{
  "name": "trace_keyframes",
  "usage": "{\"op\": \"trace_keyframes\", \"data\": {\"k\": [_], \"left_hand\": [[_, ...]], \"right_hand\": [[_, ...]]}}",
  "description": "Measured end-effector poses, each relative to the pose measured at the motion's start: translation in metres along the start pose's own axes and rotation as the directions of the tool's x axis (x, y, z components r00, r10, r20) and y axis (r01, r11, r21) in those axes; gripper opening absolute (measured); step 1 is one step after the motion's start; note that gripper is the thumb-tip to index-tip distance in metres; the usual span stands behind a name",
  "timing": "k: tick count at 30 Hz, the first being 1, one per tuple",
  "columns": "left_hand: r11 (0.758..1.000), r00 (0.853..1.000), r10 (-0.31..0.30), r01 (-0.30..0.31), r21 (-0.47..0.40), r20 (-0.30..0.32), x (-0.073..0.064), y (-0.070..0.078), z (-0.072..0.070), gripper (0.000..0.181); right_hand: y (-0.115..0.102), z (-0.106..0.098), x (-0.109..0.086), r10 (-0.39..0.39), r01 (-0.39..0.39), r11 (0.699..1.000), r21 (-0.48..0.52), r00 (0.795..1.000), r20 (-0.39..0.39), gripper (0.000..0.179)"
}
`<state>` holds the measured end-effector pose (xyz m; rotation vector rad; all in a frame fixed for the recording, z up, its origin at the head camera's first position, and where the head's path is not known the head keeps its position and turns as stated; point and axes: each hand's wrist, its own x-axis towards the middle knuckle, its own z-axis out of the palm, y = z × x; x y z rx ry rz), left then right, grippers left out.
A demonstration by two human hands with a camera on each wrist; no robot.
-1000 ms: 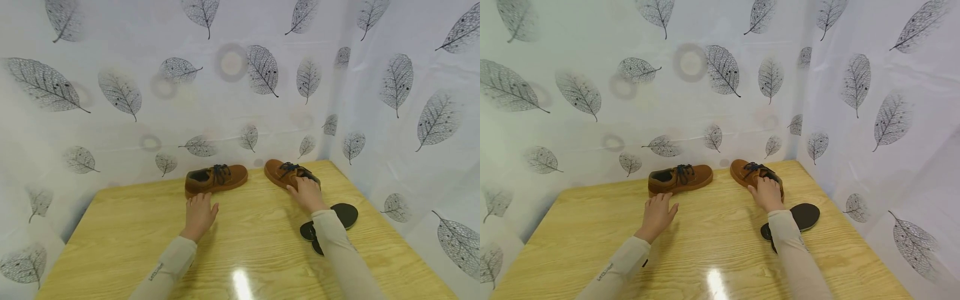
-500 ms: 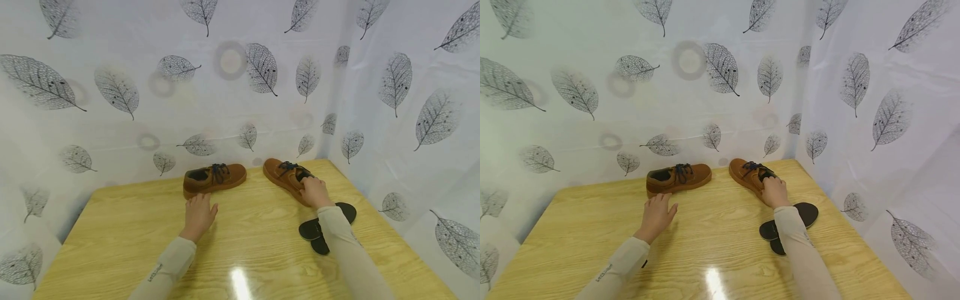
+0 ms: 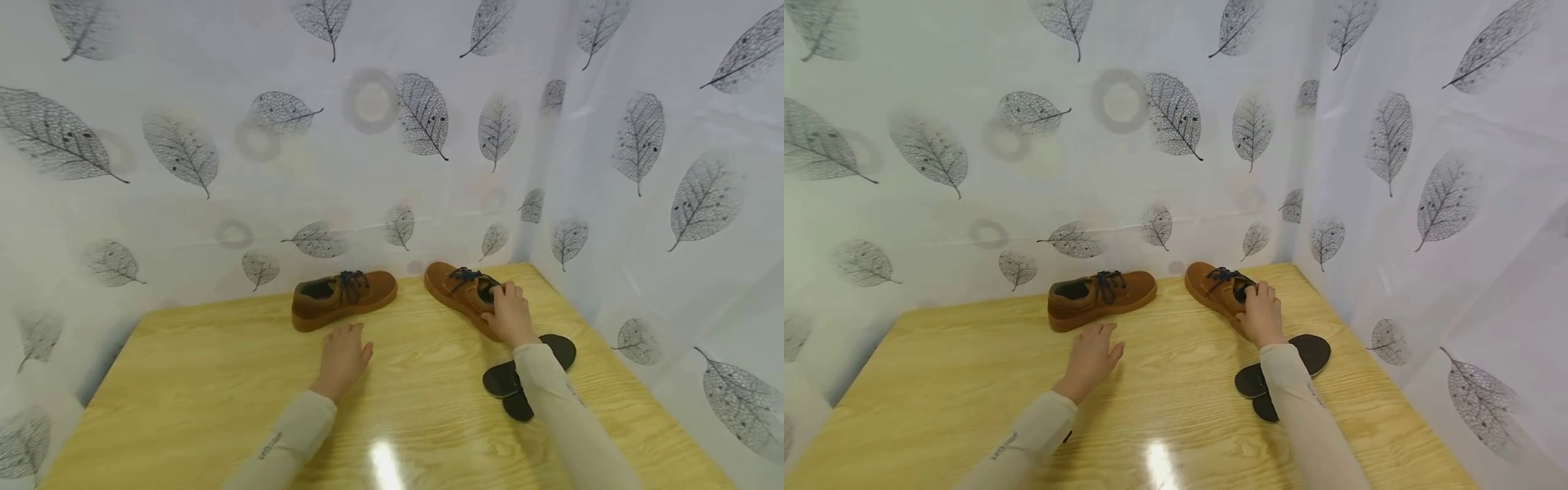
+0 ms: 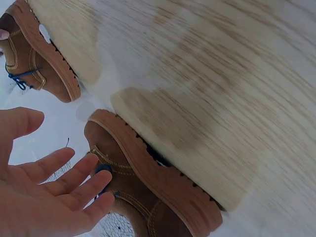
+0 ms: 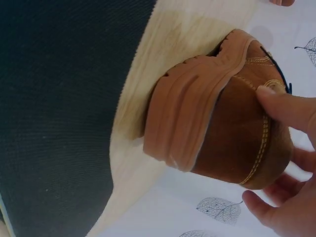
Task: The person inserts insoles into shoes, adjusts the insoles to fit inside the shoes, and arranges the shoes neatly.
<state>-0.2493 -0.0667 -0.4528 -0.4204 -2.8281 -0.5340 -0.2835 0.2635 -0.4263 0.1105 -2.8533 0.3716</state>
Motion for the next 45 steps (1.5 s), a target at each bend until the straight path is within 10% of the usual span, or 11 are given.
{"op": "trace_keyframes", "data": {"k": [14,30,45], "left_hand": [[0.998,0.995,0.053,-0.049,-0.047,0.081,0.011,0.024,0.020,0.042],[0.984,0.977,0.117,-0.090,-0.153,0.178,0.023,0.057,0.029,0.047],[0.921,0.967,0.047,0.055,-0.386,0.251,0.030,0.059,0.043,0.071]], "right_hand": [[0.023,0.013,0.009,0.174,-0.213,0.930,0.300,0.973,0.153,0.099],[-0.014,0.016,-0.004,0.268,-0.254,0.938,0.236,0.963,-0.029,0.077],[-0.046,0.008,-0.055,0.280,-0.252,0.913,0.322,0.959,-0.043,0.070]]}}
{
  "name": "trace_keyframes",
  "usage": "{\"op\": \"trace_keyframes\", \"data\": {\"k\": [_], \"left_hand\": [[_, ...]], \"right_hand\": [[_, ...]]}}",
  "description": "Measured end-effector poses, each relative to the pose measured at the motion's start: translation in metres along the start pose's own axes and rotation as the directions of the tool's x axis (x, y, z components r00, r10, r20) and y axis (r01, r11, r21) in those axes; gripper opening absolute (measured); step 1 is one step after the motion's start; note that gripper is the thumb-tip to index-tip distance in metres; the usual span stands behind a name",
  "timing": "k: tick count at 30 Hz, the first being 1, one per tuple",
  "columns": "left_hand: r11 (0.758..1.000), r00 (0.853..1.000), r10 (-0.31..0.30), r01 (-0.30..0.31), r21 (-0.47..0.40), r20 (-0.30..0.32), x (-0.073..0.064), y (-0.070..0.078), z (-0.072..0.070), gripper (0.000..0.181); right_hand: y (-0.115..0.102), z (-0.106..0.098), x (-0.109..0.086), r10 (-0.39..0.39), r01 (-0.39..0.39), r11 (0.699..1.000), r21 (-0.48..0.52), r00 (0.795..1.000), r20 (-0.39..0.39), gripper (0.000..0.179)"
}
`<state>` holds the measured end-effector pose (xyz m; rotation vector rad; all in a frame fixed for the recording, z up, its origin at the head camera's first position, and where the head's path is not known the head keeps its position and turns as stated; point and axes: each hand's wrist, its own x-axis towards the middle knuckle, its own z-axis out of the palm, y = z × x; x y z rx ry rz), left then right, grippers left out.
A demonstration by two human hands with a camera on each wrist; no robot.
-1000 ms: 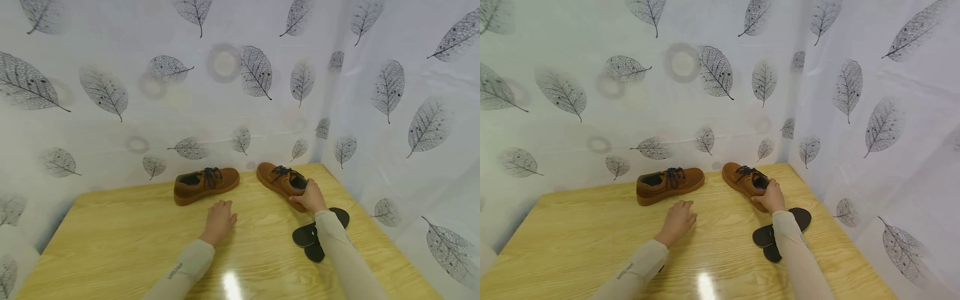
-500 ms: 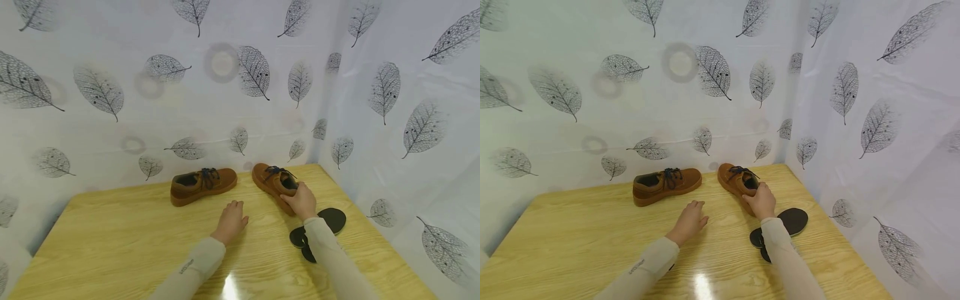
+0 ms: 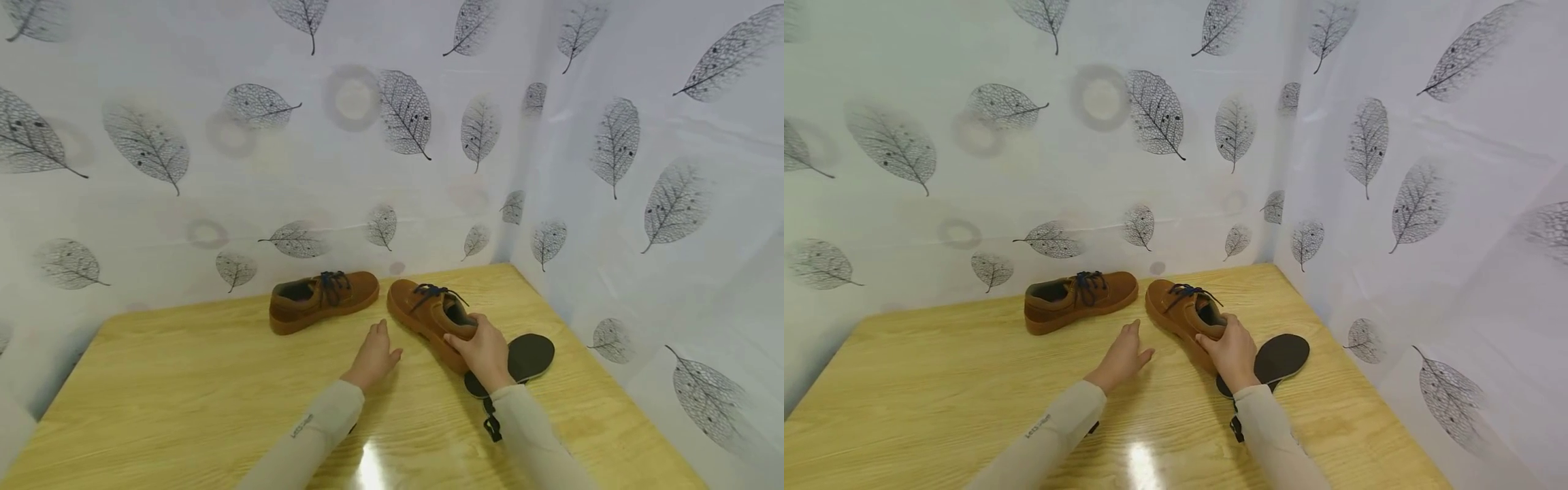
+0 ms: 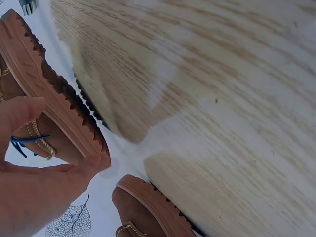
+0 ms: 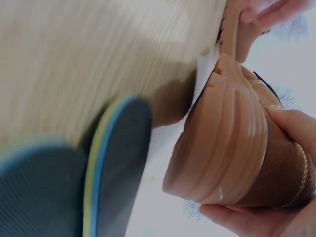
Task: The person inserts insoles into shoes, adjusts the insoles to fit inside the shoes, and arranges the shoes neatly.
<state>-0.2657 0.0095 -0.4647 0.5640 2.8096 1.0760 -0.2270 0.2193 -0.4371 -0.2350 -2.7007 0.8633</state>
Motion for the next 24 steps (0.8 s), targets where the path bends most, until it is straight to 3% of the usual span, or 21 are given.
{"op": "trace_keyframes", "data": {"k": [6,14,20,24], "left_hand": [[0.998,1.000,0.004,-0.006,-0.062,-0.023,-0.005,-0.001,-0.004,0.077],[0.996,0.998,-0.041,0.037,-0.083,-0.038,-0.014,-0.013,-0.009,0.082],[0.994,0.998,0.001,-0.008,-0.111,-0.067,-0.021,-0.026,-0.016,0.082],[0.995,0.996,0.047,-0.053,-0.079,-0.082,-0.023,-0.034,-0.021,0.080]], "right_hand": [[-0.023,0.005,-0.026,-0.037,0.037,0.999,-0.004,0.999,0.003,0.068],[-0.050,0.026,-0.055,-0.157,0.150,0.986,-0.071,0.982,-0.109,0.064],[-0.065,0.039,-0.068,-0.212,0.195,0.974,-0.117,0.965,-0.157,0.064],[-0.073,0.042,-0.076,-0.230,0.213,0.970,-0.116,0.960,-0.160,0.064]]}}
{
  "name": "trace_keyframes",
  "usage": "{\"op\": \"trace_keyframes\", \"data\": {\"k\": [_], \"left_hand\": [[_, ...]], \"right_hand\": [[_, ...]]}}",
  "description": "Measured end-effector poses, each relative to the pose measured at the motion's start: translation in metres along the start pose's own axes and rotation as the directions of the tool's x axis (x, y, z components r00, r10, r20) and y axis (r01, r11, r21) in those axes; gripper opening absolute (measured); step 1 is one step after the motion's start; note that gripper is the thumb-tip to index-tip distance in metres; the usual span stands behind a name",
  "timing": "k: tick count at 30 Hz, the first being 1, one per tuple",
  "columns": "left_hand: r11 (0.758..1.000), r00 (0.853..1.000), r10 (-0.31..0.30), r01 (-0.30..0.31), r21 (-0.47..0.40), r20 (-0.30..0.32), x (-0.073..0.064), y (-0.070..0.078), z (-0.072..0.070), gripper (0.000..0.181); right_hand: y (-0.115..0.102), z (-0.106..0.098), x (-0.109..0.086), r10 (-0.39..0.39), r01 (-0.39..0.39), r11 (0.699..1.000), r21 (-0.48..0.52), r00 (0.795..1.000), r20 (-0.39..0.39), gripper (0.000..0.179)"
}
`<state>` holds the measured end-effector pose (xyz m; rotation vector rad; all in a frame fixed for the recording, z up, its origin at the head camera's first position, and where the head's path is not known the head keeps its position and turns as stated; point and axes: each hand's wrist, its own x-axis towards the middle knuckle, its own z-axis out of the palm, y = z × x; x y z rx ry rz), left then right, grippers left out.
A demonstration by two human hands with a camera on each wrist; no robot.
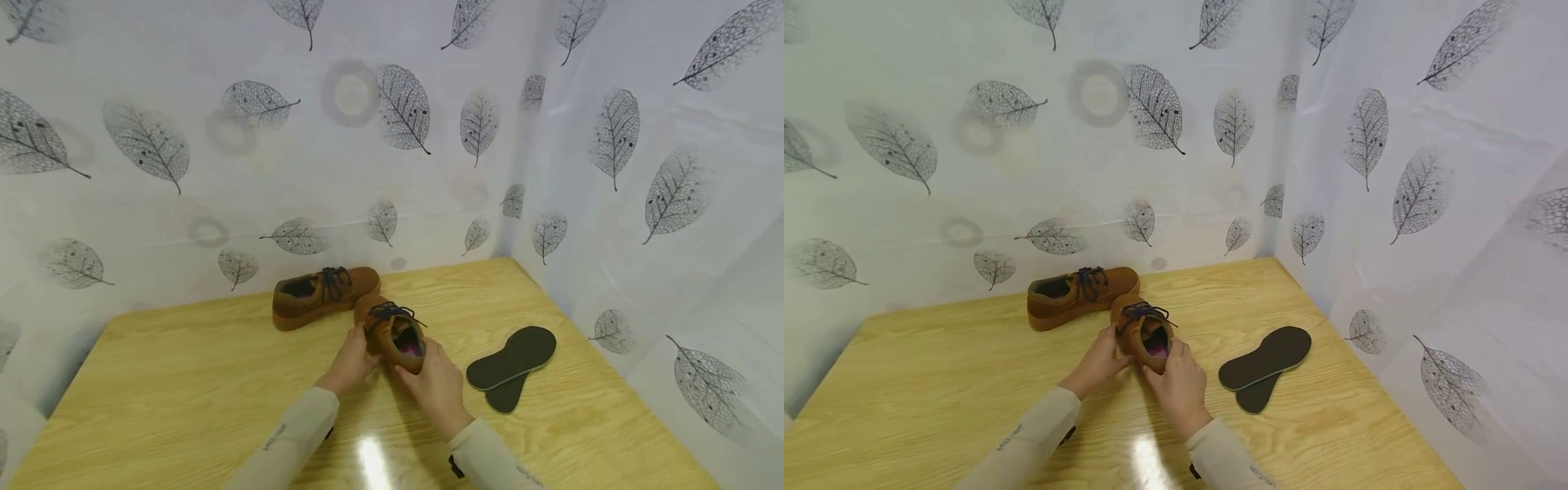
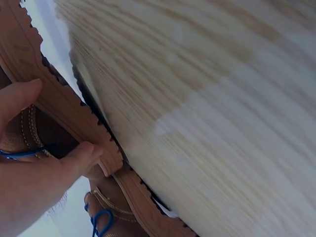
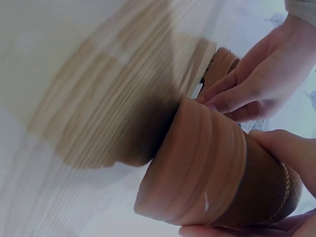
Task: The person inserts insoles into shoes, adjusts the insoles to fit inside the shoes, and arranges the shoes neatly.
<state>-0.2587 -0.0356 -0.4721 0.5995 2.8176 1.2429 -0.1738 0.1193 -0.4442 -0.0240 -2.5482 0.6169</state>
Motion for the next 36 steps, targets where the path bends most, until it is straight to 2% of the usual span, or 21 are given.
{"op": "trace_keyframes", "data": {"k": [4,6,10,11,12,13,15,18,21,27,29,31,33,34,36], "left_hand": [[1.000,1.000,0.022,-0.022,-0.006,0.019,0.000,-0.010,-0.005,0.078],[0.997,0.997,0.077,-0.077,-0.006,0.013,-0.001,-0.018,-0.006,0.077],[0.995,0.995,0.098,-0.098,0.003,0.035,-0.003,-0.021,-0.013,0.075],[0.995,0.994,0.097,-0.097,0.006,0.041,-0.003,-0.021,-0.014,0.075],[0.998,0.996,0.056,-0.056,0.000,0.064,-0.004,-0.016,-0.017,0.075],[0.999,0.997,0.038,-0.039,0.006,0.074,-0.004,-0.015,-0.018,0.075],[1.000,0.996,0.022,-0.024,0.016,0.081,-0.005,-0.014,-0.019,0.076],[1.000,0.997,0.015,-0.016,0.016,0.080,-0.005,-0.015,-0.018,0.076],[1.000,0.997,0.022,-0.023,0.012,0.073,-0.005,-0.015,-0.019,0.075],[0.999,0.998,0.030,-0.032,0.032,0.057,-0.005,-0.016,-0.022,0.067],[0.998,0.998,0.026,-0.029,0.047,0.060,-0.006,-0.017,-0.023,0.064],[0.998,0.997,0.027,-0.031,0.056,0.066,-0.005,-0.017,-0.023,0.063],[0.998,0.997,0.023,-0.028,0.060,0.076,-0.006,-0.018,-0.024,0.062],[0.998,0.997,0.020,-0.025,0.062,0.080,-0.006,-0.018,-0.024,0.063],[0.998,0.997,0.010,-0.015,0.060,0.082,-0.007,-0.018,-0.024,0.062]], "right_hand": [[-0.009,0.000,-0.006,-0.012,0.011,1.000,0.025,1.000,0.023,0.065],[-0.013,0.000,-0.009,-0.015,0.014,0.999,0.038,0.999,0.041,0.065],[-0.021,0.000,-0.014,-0.025,0.021,0.998,0.058,0.997,0.071,0.066],[-0.022,0.000,-0.015,-0.027,0.022,0.998,0.060,0.997,0.073,0.066],[-0.023,0.001,-0.016,-0.030,0.025,0.998,0.062,0.997,0.074,0.066],[-0.024,0.001,-0.016,-0.033,0.029,0.998,0.061,0.997,0.072,0.066],[-0.024,0.004,-0.018,-0.043,0.039,0.998,0.054,0.997,0.067,0.066],[-0.022,0.006,-0.020,-0.062,0.059,0.998,0.038,0.996,0.065,0.065],[-0.020,0.004,-0.021,-0.077,0.075,0.997,0.021,0.992,0.105,0.066],[-0.012,-0.017,-0.006,-0.094,0.069,0.993,0.101,0.959,0.269,0.059],[-0.007,-0.022,0.004,-0.125,0.089,0.986,0.138,0.952,0.281,0.048],[0.000,-0.023,0.015,-0.202,0.171,0.975,0.144,0.948,0.245,0.034],[0.006,-0.020,0.027,-0.315,0.292,0.947,0.131,0.926,0.210,0.019],[0.008,-0.018,0.034,-0.381,0.365,0.924,0.114,0.903,0.198,0.013],[0.011,-0.012,0.048,-0.519,0.516,0.854,0.073,0.831,0.199,0.012]]}}
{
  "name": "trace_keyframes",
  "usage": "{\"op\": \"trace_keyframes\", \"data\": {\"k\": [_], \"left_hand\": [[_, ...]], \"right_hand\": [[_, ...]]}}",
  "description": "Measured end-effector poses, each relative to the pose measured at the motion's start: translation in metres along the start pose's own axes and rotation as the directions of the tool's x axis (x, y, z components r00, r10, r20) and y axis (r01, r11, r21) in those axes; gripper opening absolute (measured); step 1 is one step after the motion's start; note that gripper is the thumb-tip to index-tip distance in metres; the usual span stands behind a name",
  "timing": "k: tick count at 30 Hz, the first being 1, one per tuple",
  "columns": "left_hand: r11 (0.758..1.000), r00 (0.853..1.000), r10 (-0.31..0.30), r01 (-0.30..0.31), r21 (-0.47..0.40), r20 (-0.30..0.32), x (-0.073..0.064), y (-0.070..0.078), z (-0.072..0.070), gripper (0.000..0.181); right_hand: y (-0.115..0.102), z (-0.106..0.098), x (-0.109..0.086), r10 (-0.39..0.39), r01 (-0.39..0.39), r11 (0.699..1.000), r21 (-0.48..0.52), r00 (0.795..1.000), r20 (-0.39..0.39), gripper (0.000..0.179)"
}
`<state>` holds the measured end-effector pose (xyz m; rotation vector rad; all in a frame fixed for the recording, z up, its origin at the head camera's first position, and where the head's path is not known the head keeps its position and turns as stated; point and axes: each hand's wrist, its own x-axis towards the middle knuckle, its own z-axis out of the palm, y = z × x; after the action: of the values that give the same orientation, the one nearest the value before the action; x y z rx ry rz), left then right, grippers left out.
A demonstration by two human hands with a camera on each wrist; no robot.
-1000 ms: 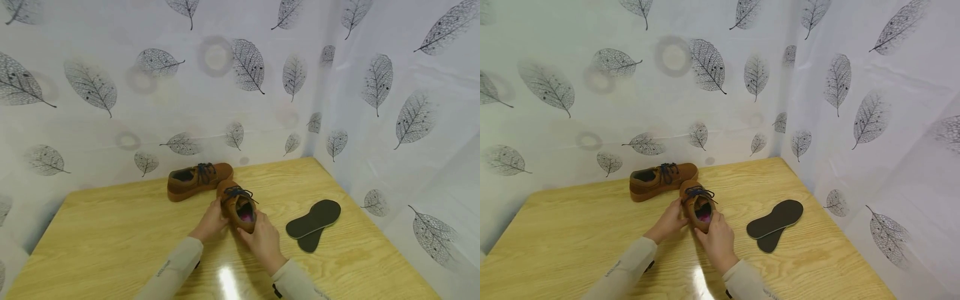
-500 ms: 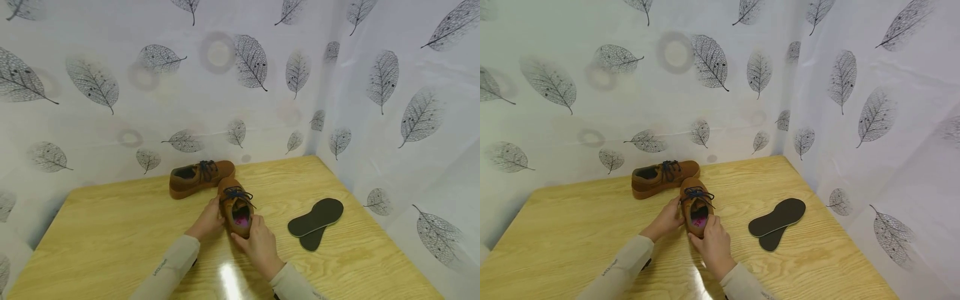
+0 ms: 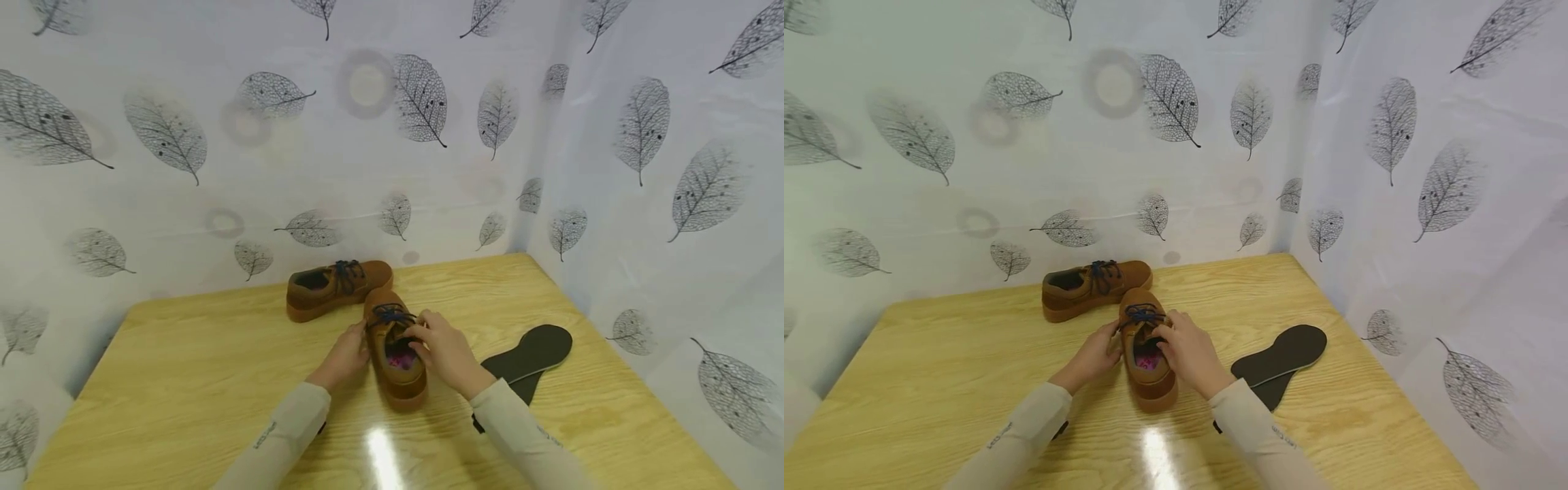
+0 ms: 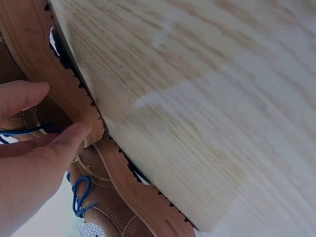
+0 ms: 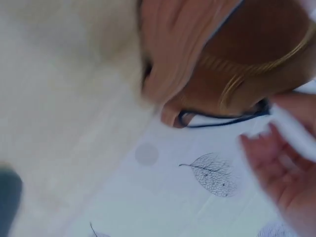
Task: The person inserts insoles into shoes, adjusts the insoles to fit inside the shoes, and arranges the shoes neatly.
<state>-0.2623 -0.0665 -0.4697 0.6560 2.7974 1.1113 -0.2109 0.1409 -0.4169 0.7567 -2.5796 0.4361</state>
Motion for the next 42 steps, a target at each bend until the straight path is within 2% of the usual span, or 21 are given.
{"op": "trace_keyframes", "data": {"k": [2,5,8,10,12,15,18,19,22,26,29,32,35,38,42], "left_hand": [[1.000,1.000,-0.022,0.022,-0.003,0.005,-0.002,0.001,-0.001,0.060],[1.000,1.000,-0.021,0.021,0.007,-0.008,-0.004,0.003,-0.004,0.055],[0.999,0.998,0.032,-0.031,0.015,-0.052,-0.005,0.008,-0.007,0.048],[0.995,0.990,0.095,-0.092,0.024,-0.108,-0.006,0.011,-0.009,0.042],[0.990,0.976,0.143,-0.141,0.025,-0.163,-0.006,0.016,-0.011,0.036],[0.974,0.947,0.228,-0.224,0.042,-0.227,-0.003,0.026,-0.011,0.034],[0.953,0.923,0.303,-0.291,0.086,-0.235,0.000,0.036,-0.011,0.038],[0.947,0.920,0.320,-0.302,0.110,-0.226,0.002,0.040,-0.011,0.041],[0.944,0.932,0.313,-0.284,0.169,-0.182,0.005,0.048,-0.010,0.045],[0.954,0.956,0.242,-0.204,0.220,-0.165,0.007,0.056,-0.007,0.040],[0.956,0.957,0.224,-0.178,0.235,-0.186,0.007,0.058,-0.005,0.035],[0.955,0.953,0.227,-0.177,0.237,-0.200,0.005,0.058,-0.003,0.034],[0.960,0.954,0.222,-0.177,0.216,-0.203,0.005,0.059,-0.003,0.035],[0.970,0.961,0.193,-0.155,0.188,-0.200,0.004,0.060,-0.003,0.037],[0.975,0.957,0.188,-0.155,0.157,-0.222,0.004,0.056,0.000,0.036]], "right_hand": [[0.008,0.004,0.012,-0.153,0.155,0.987,-0.050,0.987,0.049,0.015],[0.018,0.010,0.027,-0.344,0.359,0.922,-0.146,0.932,0.114,0.013],[0.025,0.015,0.035,-0.463,0.477,0.851,-0.218,0.879,0.114,0.010],[0.029,0.018,0.036,-0.497,0.498,0.839,-0.218,0.865,0.065,0.010],[0.030,0.021,0.036,-0.487,0.478,0.862,-0.170,0.873,-0.016,0.010],[0.034,0.024,0.032,-0.420,0.414,0.908,-0.074,0.897,-0.137,0.012],[0.033,0.027,0.029,-0.356,0.364,0.931,0.002,0.913,-0.201,0.016],[0.033,0.028,0.029,-0.340,0.352,0.936,0.023,0.917,-0.209,0.016],[0.031,0.030,0.026,-0.303,0.326,0.942,0.080,0.928,-0.216,0.016],[0.031,0.030,0.023,-0.283,0.311,0.943,0.115,0.936,-0.207,0.016],[0.031,0.029,0.022,-0.292,0.314,0.944,0.103,0.938,-0.186,0.017],[0.029,0.026,0.022,-0.280,0.293,0.954,0.069,0.948,-0.153,0.021],[0.028,0.022,0.023,-0.233,0.236,0.972,0.017,0.967,-0.099,0.029],[0.029,0.020,0.022,-0.169,0.168,0.985,-0.029,0.985,-0.029,0.030],[0.032,0.022,0.017,-0.123,0.124,0.992,0.031,0.992,-0.030,0.018]]}}
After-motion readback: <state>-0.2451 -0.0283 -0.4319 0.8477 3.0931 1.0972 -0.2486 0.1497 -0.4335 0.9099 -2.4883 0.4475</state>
